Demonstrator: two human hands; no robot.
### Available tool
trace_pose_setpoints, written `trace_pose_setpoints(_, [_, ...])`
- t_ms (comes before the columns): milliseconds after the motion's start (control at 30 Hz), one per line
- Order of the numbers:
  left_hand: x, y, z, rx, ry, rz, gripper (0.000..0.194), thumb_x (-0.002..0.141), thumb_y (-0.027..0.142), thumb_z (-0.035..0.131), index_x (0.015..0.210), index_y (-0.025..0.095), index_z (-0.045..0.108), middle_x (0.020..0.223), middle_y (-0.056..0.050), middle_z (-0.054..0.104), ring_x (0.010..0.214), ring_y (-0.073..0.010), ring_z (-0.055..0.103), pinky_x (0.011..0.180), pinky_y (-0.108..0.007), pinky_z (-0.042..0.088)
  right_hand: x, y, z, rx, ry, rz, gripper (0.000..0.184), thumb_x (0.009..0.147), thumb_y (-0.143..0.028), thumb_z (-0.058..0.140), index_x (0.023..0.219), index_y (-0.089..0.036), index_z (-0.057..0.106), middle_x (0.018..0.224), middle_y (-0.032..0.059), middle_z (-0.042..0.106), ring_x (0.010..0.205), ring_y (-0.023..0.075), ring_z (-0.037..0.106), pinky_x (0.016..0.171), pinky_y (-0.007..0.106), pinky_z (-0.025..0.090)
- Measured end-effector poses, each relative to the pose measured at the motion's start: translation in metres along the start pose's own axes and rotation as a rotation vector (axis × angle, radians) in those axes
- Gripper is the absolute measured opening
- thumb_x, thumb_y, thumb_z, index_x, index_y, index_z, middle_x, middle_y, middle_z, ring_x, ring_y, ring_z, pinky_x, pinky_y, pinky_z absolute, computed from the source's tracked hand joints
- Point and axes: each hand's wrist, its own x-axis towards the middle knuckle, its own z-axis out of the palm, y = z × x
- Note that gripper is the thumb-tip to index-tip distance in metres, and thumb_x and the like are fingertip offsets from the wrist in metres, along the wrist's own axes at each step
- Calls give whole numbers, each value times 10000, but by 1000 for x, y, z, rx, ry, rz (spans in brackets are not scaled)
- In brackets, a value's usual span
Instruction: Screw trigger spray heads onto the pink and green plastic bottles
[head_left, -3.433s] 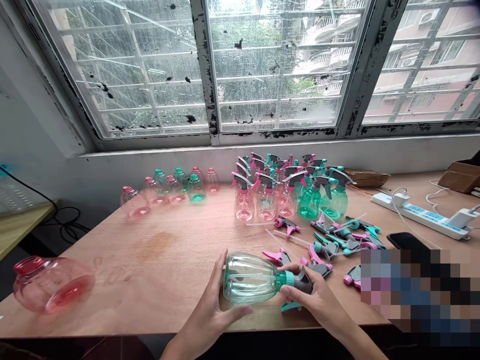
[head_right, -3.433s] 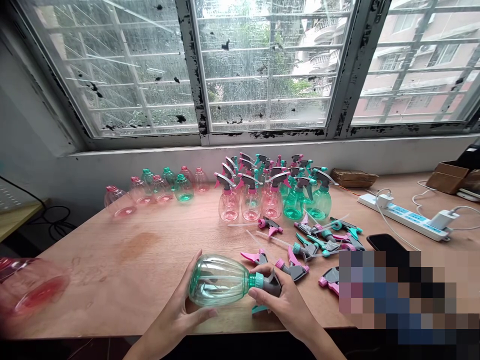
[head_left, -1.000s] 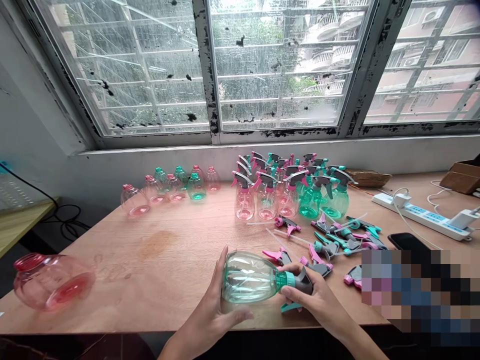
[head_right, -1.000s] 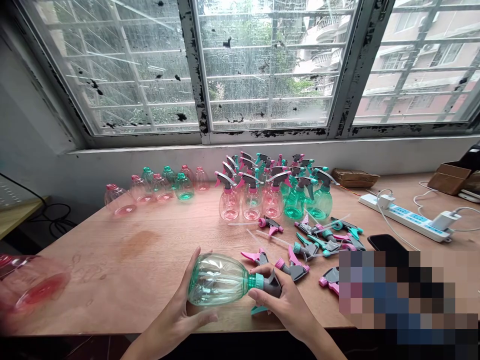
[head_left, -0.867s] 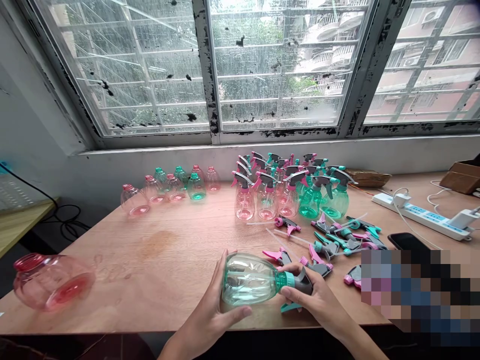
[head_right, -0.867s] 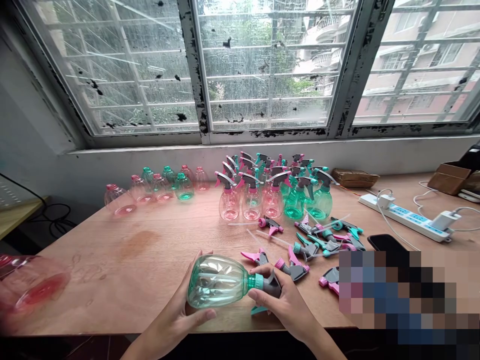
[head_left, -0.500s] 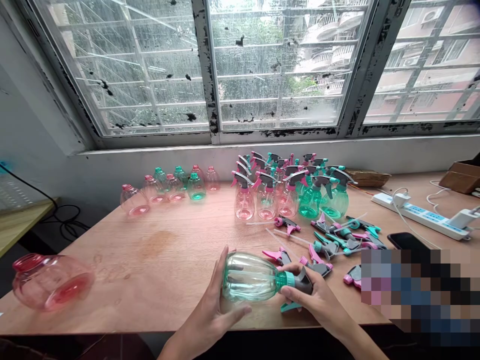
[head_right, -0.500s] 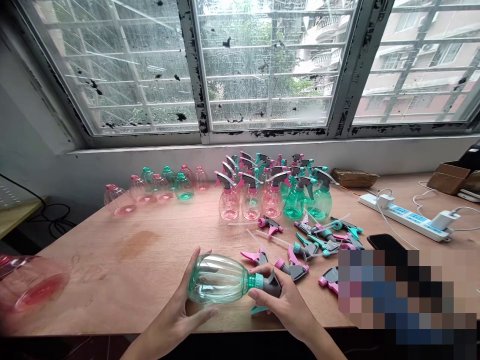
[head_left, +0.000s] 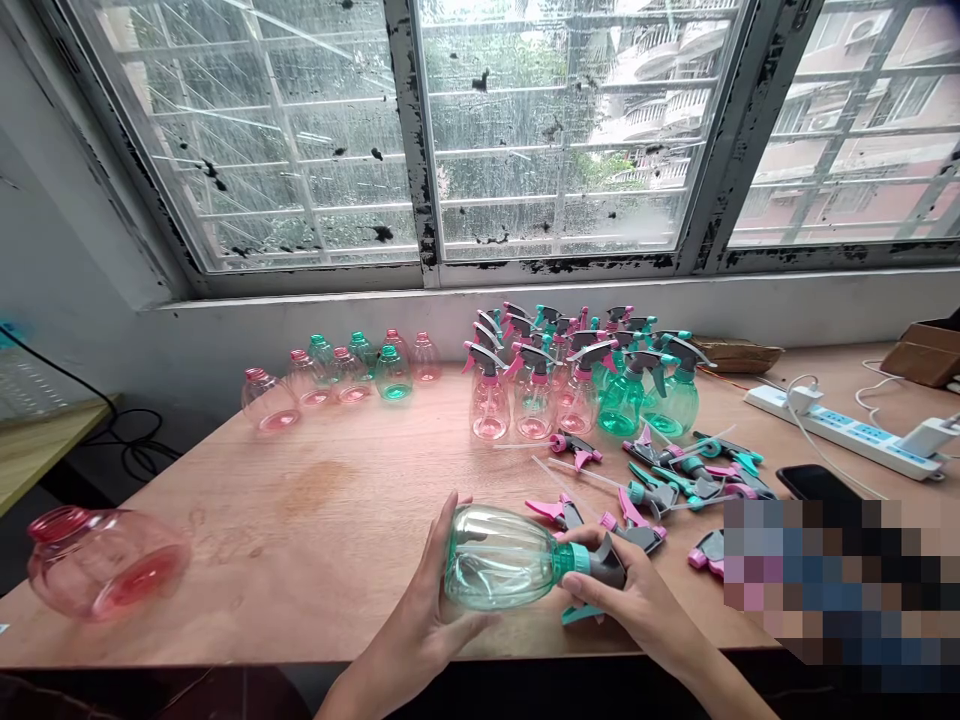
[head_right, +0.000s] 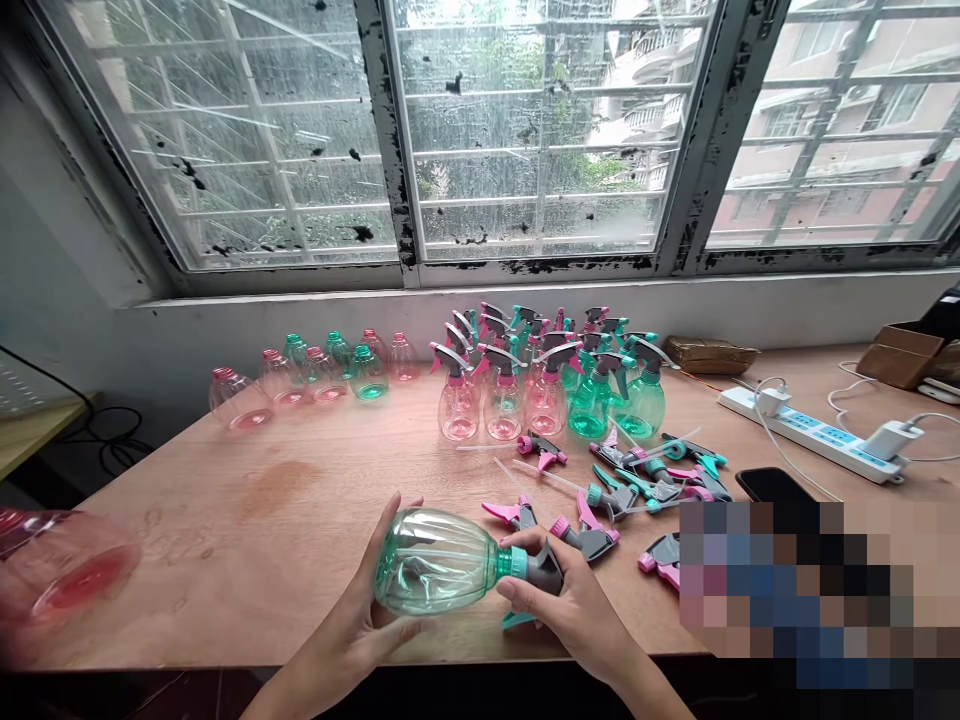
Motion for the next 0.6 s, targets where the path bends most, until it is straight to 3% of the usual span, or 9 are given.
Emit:
trace_pose_setpoints(100, [0,4,0,16,-6,-29,1082,840,390,793,1602,385,24,1689,-66,166,1523,-365,226,1273,-551,120,1,1,0,-10,0,0,490,720,-523,853,1055,-204,694,758,-8,649,643,189,667,481,227,517])
trace_pose_setpoints(267, [1,6,-2,38,-33,-55,1017,880,390,749,1610,346,43,1684,-78,180,1546,-351,163,1280,-543,85,0,0,0,-28,-4,9,479,728,-527,846,1056,-214,693,756,-10,645,650,192,672,480,224,514])
trace_pose_setpoints(467, [2,-3,-1,16,-3,3,911,941,384,661,1595,412,27,1672,-53,217,1490,-342,327,1266,-524,159,-1,-6,0,18,-49,3,407,758,-458,854,1047,-219,696,787,-18,642,723,194,674,567,245,553])
trace_pose_setpoints(600, [0,-4,-2,4,-35,-29,1033,887,395,737,1596,403,-13,1695,-51,148,1521,-360,256,1266,-536,156,-1,-8,1,36,-52,-17,361,779,-421,850,1038,-219,702,810,-28,647,696,153,630,609,231,549])
